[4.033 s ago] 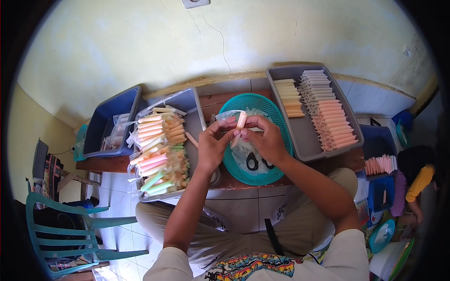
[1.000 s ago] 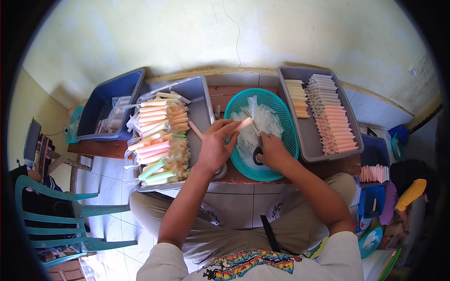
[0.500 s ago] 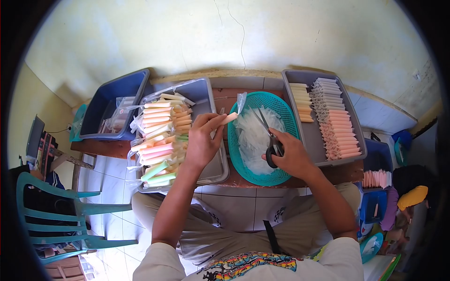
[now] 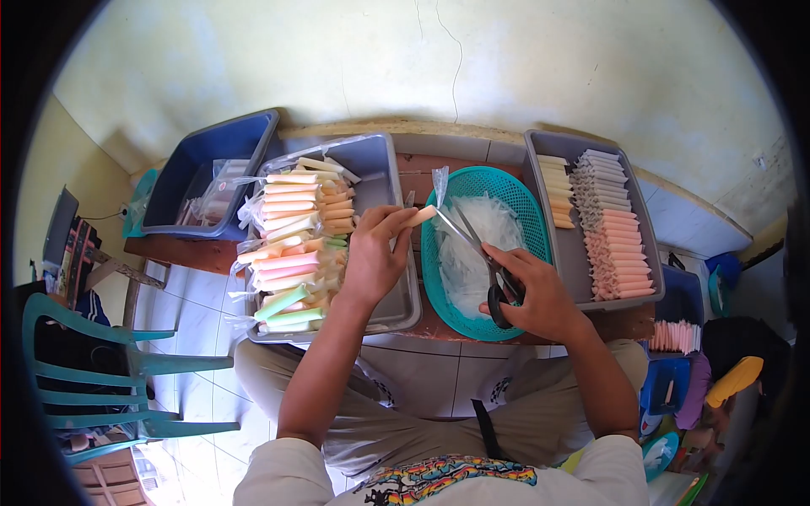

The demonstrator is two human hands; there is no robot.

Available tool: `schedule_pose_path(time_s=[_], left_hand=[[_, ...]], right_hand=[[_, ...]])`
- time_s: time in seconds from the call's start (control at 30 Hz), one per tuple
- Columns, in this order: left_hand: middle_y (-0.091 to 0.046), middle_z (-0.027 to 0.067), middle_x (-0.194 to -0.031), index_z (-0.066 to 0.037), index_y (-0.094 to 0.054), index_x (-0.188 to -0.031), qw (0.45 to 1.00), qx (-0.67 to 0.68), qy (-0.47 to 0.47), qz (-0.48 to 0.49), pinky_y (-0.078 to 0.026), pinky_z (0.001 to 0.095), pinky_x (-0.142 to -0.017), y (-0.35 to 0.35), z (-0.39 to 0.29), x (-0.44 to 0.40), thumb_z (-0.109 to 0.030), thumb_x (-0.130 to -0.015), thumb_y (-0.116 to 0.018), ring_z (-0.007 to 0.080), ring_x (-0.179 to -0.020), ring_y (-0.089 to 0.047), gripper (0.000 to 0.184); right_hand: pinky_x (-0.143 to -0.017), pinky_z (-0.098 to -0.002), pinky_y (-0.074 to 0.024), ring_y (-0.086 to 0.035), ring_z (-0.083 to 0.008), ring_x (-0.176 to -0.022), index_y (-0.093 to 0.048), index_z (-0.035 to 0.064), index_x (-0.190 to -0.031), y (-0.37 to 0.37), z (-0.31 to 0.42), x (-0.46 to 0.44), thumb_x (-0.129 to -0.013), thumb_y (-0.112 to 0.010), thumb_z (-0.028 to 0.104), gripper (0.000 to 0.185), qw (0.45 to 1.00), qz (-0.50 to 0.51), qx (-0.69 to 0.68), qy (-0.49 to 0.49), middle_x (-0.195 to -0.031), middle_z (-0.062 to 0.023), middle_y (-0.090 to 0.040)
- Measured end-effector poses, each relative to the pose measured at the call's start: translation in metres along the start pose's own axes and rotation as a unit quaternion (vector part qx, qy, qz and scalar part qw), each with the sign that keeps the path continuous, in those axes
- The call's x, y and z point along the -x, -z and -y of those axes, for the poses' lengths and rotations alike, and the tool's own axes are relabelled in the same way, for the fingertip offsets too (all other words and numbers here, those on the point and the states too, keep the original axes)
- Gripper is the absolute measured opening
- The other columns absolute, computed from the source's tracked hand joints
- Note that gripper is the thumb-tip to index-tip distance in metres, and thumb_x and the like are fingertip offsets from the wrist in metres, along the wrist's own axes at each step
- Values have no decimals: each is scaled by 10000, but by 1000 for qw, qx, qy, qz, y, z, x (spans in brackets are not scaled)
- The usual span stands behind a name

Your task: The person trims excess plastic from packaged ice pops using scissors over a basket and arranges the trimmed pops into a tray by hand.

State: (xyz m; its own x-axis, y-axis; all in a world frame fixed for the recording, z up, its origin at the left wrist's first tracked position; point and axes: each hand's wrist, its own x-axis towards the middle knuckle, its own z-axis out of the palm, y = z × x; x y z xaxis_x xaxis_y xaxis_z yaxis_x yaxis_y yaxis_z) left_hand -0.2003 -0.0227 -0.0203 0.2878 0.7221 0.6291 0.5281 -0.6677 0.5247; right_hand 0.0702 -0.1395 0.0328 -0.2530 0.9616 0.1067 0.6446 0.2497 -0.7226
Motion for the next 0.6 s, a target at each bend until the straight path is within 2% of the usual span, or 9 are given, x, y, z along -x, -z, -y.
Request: schedule_pose_path(time_s=[0.2,0.43,0.5,0.6], left_hand=[[-745,142,-1141,-39,-789,-1216,999,19,-2,28,-584,441,-880,1,-7,1,58,-898,-761,362,-1021,-717,334],[-732,135,-1132,-41,-789,-1205,999,24,-20,45,-549,456,-917,-1,-13,2,63,-893,-755,352,-1032,-686,330],[-732,133,-1129,-40,-788,-1203,998,19,-27,45,-550,457,-909,-2,-13,2,63,-896,-752,350,-1026,-686,326],[-730,129,-1132,-38,-787,-1200,998,19,-30,47,-552,452,-902,-2,-15,2,59,-899,-749,345,-1019,-683,319]], right_hand=[[-809,-407,-574,-677,-278,-853,-556,73,-1596,-7,0,-3,-825,-918,247,869,1000,3,15,-5,-1082,-164,-675],[-800,-399,-557,-670,-273,-847,-545,61,-1603,-10,-1,-2,-824,-932,269,894,1000,-3,11,-14,-1037,-167,-665],[-754,-341,-547,-588,-184,-792,-534,91,-1623,-10,-3,-2,-812,-956,259,930,999,14,-20,-41,-1011,-104,-609],[-759,-330,-565,-593,-169,-795,-530,84,-1624,-10,-1,-2,-814,-959,239,930,998,16,-25,-47,-1012,-104,-608]])
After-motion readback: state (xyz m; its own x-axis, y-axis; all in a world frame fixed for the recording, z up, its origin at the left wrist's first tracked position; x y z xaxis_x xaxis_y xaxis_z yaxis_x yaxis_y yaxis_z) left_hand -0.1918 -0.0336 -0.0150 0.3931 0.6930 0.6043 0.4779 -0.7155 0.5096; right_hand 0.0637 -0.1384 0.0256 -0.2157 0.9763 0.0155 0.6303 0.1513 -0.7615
